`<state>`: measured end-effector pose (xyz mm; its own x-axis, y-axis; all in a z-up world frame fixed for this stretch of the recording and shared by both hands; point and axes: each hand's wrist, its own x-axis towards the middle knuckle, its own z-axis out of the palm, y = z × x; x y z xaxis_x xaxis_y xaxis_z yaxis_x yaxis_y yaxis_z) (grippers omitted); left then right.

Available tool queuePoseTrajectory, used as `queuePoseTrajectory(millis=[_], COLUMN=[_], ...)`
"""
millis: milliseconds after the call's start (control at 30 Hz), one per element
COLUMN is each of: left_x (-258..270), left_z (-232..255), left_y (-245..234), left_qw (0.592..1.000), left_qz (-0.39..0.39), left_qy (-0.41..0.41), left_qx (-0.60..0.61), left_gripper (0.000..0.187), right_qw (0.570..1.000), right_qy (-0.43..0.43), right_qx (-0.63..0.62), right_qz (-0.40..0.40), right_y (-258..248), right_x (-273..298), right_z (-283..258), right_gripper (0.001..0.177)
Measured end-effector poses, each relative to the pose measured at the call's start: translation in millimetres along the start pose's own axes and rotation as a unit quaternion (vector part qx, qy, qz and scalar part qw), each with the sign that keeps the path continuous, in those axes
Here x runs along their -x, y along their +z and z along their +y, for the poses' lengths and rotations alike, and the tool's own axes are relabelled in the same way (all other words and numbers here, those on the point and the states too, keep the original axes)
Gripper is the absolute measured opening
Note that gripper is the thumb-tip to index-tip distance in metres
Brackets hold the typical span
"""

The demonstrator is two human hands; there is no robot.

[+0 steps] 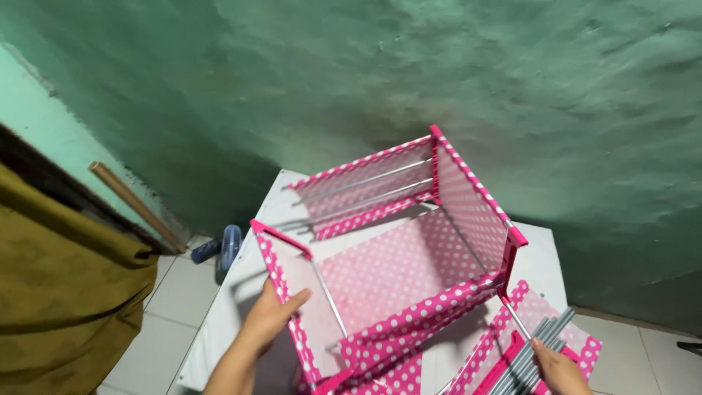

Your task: The person disassembles a pink polka-dotted fabric storage shelf by removing metal rods and fabric panels one by one. The components are taken apart systematically and placed on the white table surface.

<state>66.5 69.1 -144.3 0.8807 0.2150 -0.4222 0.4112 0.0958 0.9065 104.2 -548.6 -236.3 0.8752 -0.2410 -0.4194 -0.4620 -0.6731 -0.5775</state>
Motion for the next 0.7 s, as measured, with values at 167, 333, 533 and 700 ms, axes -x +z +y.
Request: queuePoseTrajectory(millis=[167,333,533,700], left_x=[-11,-21,-6,-8], left_z=[22,57,-21,-129], left_y=[13,6,-48,-23], left_qw=[0.972,0.959,0.98,0.984], left_qz=[0.089,0.108,0.039,0.032], left_qy=[0.192,0.214,0.106,0.174], left_qx=[-0.099,-0.149,0.163,0.035], left_gripper=[0.079,0.085,0.069,0.066], right_qw=[0.993,0.977,0.99,0.984], right_qy=[0.058,0.085,0.066,-0.017], right_qx=[-0.098,-0.194,-0.122,0.175], right_qz=[-0.01,-0.019,-0.04,0.02], right_y=[66,119,137,121], right_x=[30,51,57,68], right_z=[-4,-14,-14,-29], right_gripper=[0.062,0.061,0.056,0.046])
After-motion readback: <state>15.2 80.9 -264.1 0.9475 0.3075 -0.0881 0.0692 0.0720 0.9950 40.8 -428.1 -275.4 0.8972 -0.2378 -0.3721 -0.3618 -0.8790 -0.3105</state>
